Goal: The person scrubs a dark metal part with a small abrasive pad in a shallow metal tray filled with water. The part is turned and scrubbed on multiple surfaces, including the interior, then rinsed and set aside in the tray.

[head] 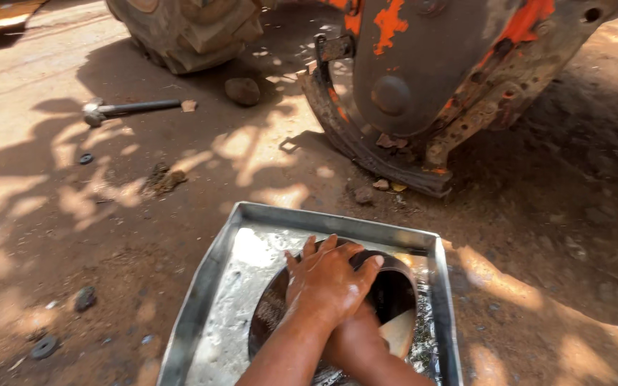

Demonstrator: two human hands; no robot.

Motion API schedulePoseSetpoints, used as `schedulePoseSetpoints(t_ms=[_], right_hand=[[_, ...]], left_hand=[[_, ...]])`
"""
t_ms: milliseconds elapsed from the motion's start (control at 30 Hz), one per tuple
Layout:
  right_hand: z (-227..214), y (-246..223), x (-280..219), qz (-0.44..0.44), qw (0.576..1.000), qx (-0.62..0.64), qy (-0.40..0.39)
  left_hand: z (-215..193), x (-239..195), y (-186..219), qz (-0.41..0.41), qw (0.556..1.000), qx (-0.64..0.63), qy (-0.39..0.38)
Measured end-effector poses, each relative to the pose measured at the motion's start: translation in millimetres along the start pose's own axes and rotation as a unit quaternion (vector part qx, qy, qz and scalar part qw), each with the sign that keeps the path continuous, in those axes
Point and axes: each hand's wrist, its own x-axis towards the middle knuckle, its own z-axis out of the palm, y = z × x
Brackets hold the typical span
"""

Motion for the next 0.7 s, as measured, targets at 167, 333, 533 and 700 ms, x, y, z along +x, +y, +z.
schedulePoseSetpoints(t_ms=[167,333,533,700], right_hand=[[-24,14,12,0.311,0.936,0.149,-0.066],[-16,4,14,0.210,0.973,0.070,-0.063],[-9,15,8,0.195,0.966,0.146,-0.085],[-5,46,-42,0.354,0.916,0.155,-0.109]], left_hand=[[-11,-9,-2,-0.010,1.000,0.000,0.004],[-12,-12,-1,-0.010,1.000,0.000,0.020],[-4,-21,-3,-0.007,1.000,-0.001,0.022],[-11,-18,-7,-0.010,1.000,0.005,0.017]])
